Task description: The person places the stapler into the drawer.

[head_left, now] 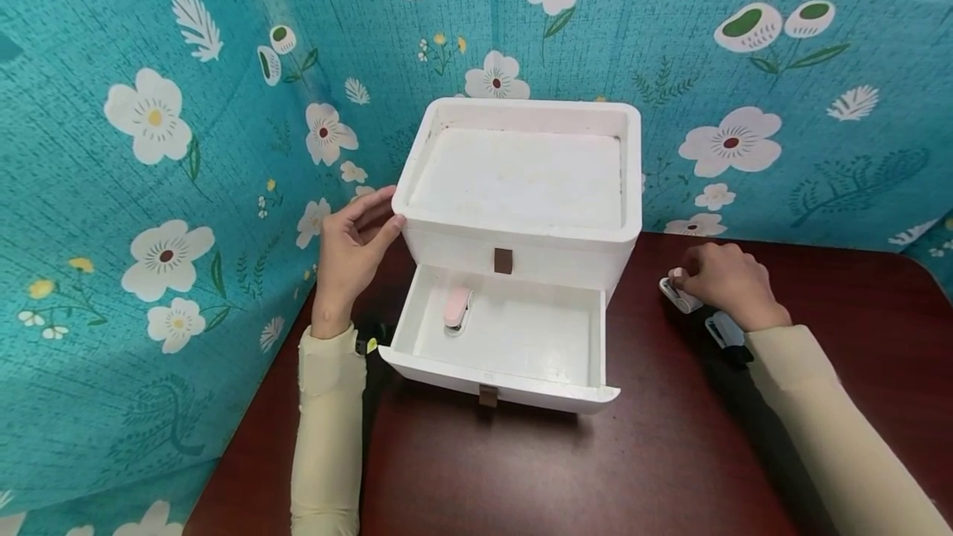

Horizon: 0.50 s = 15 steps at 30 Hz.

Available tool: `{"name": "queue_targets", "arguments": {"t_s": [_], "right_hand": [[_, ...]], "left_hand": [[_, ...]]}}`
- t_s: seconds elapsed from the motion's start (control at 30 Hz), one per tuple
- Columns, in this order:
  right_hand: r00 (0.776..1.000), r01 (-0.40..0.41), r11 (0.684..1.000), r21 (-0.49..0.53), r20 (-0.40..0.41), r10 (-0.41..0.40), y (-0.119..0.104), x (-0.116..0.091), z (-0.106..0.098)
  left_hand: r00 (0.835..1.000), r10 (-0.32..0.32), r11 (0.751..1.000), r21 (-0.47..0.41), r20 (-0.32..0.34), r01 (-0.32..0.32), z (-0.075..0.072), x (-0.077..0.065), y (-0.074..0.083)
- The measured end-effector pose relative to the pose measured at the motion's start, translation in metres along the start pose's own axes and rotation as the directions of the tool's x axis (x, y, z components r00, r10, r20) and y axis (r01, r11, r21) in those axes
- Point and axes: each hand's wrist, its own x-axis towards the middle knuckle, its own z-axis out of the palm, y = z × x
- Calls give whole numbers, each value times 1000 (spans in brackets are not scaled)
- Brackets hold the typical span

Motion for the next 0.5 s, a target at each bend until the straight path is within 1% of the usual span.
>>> {"name": "queue_targets", "arguments": {"t_s": [0.5], "right_hand": [[1000, 3, 1000, -2, -14, -3, -1, 1, 3]], "left_hand": [[1000, 1, 1000, -1, 2, -1, 1, -1, 1]]}}
